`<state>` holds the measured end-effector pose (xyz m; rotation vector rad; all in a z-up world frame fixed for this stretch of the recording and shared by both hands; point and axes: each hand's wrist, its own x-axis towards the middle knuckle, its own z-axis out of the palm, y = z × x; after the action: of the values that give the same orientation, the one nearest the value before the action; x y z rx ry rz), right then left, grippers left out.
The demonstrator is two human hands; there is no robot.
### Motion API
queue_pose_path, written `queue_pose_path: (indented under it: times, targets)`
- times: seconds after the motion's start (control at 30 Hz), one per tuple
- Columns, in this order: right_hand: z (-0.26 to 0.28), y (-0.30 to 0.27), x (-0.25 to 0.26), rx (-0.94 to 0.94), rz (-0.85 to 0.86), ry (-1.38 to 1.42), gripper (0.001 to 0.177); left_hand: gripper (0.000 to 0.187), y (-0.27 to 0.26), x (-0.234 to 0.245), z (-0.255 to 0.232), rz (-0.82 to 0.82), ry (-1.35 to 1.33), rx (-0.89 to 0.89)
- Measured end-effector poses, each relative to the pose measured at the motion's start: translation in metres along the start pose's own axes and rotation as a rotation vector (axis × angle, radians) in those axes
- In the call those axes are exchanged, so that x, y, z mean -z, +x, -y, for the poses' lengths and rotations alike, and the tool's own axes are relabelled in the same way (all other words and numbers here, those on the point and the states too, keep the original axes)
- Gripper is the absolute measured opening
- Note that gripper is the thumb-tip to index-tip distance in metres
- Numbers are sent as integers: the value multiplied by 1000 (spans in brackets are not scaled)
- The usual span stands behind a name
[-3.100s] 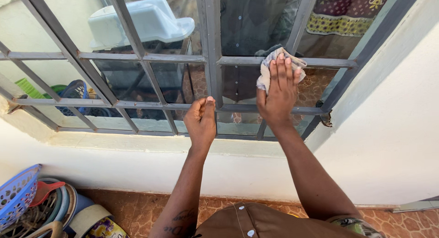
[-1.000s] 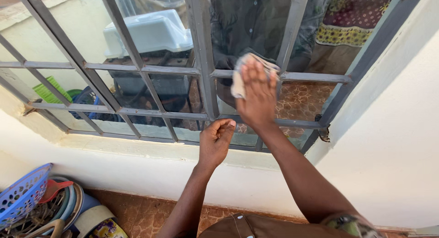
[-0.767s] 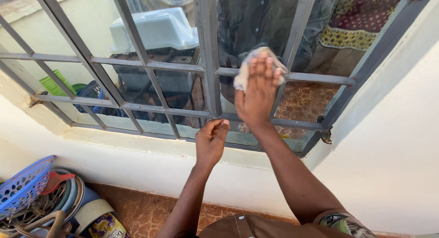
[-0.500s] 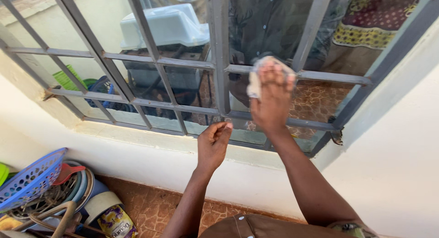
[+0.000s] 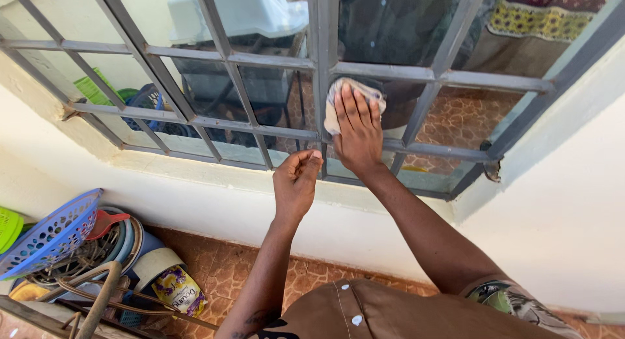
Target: The person wipes several glass panes of a window with a cloth by hand.
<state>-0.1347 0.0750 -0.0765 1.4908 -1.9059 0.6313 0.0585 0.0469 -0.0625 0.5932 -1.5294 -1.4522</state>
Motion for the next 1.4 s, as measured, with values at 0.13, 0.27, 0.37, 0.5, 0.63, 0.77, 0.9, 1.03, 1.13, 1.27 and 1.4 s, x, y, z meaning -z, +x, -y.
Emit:
queue_pose_path:
  times: [0.13,0.27,0.37,0.5,0.63,0.77,0.9,1.03,1.13,1.27,1.4]
  targets:
    - [-23,-55,-19,-39,117,-7,72,28,-3,6,4,41,12,-19]
    - [-51,-37,-20,-219,-80,-119,70,28,0,10,10,20,73,21]
    - [-46,-18,-32,-294,-261,-12,70,28,2,-3,15,67,-24,0]
    - [-37,-50,-49,-116,79,-58,69,30,0,-9,10,147,97,32]
    - [-56,-84,-30,-185,-104,33,66,30,3,7,12,136,62,-24]
    - [-44,-36,-36,-296,-256,-7,70,28,3,10,18,47,85,123]
    - [0,10,-56,-159,-246,116,69,27,4,2,12,123,55,21]
    - [-4,-14,-55,-7,17,8,74,29,9,9,8,156,25,-24]
    - [-27,-47,-34,-54,54,-50,73,28,5,21,11,112,44,-25]
    - [-22,-24,-29,-194,-208,7,72,27,8,22,12,42,29,44]
    - [-5,15,-39,-88,-172,9,72,29,7,11,7,121,36,7]
